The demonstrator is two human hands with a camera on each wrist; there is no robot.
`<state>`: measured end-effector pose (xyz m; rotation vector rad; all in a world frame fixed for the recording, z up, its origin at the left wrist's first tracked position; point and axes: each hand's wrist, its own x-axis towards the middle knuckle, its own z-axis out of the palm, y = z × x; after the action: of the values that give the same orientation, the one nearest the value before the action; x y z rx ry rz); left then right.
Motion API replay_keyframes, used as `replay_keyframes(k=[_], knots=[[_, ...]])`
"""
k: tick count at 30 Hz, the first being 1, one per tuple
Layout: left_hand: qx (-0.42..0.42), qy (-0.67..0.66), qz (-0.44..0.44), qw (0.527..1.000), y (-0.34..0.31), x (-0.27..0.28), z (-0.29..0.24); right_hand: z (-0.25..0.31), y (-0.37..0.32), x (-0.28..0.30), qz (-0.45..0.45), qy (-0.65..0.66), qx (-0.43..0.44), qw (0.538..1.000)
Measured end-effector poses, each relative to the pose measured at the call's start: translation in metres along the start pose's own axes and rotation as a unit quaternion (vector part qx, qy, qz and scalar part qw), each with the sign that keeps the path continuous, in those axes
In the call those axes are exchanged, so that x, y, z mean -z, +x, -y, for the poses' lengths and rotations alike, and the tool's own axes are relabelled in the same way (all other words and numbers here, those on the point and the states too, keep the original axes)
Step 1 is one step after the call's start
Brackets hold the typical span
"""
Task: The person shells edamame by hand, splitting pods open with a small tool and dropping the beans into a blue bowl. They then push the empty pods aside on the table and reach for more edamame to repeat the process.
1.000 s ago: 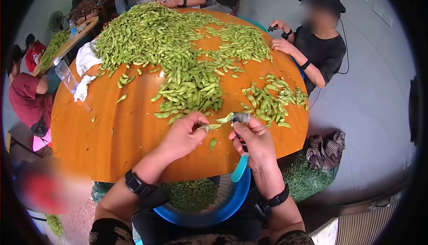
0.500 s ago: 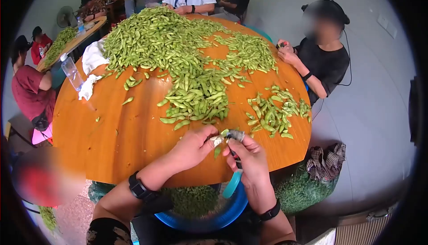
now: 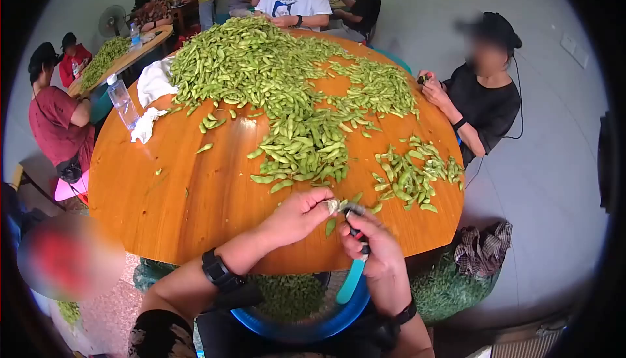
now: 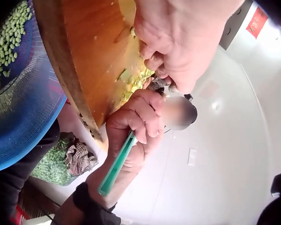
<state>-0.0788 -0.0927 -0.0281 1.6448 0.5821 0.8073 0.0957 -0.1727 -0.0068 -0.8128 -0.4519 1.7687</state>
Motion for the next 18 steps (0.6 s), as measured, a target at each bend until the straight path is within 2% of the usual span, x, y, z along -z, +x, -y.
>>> replay_keyframes(k=[1, 2, 4, 5, 7, 8, 9, 11, 12, 14, 15, 17, 18], knots=[[-0.022, 0.012, 0.002, 1.000, 0.001, 0.001, -0.001, 0.005, 0.000, 0.003, 0.000, 0.002, 0.002, 1.000], [-0.023, 0.015, 0.005, 1.000, -0.002, 0.000, -0.004, 0.011, 0.001, 0.009, -0.040, -0.025, 0.055, 0.997], [-0.012, 0.274, 0.052, 0.960, -0.015, -0.001, -0.012, 0.027, 0.002, 0.027, -0.128, -0.075, 0.136, 0.979], [-0.014, 0.276, 0.054, 0.959, -0.023, -0.003, -0.018, 0.035, 0.005, 0.049, -0.115, -0.095, 0.166, 0.975], [-0.147, 0.470, 0.001, 0.870, -0.040, -0.006, -0.035, 0.050, -0.003, 0.062, -0.186, -0.112, 0.175, 0.960], [-0.146, 0.483, -0.054, 0.862, -0.045, -0.004, -0.045, 0.054, -0.006, 0.066, -0.186, -0.109, 0.175, 0.961], [-0.145, 0.485, -0.049, 0.861, -0.044, 0.003, -0.045, 0.055, -0.009, 0.071, -0.180, -0.123, 0.168, 0.961], [-0.062, 0.505, -0.152, 0.847, -0.040, 0.018, -0.040, 0.052, -0.014, 0.074, -0.176, -0.132, 0.160, 0.962], [-0.061, 0.507, -0.150, 0.846, -0.035, 0.025, -0.034, 0.049, -0.016, 0.070, -0.174, -0.181, 0.154, 0.956], [-0.032, 0.570, -0.165, 0.804, -0.023, 0.038, -0.021, 0.043, -0.022, 0.055, -0.169, -0.284, 0.138, 0.934], [-0.032, 0.571, -0.164, 0.804, -0.020, 0.041, -0.018, 0.038, -0.023, 0.045, -0.169, -0.282, 0.138, 0.934], [-0.018, 0.589, -0.144, 0.795, -0.016, 0.046, -0.015, 0.029, -0.017, 0.024, -0.104, -0.493, 0.192, 0.842], [-0.018, 0.592, -0.140, 0.794, -0.015, 0.047, -0.012, 0.026, -0.009, 0.017, -0.105, -0.489, 0.193, 0.844]])
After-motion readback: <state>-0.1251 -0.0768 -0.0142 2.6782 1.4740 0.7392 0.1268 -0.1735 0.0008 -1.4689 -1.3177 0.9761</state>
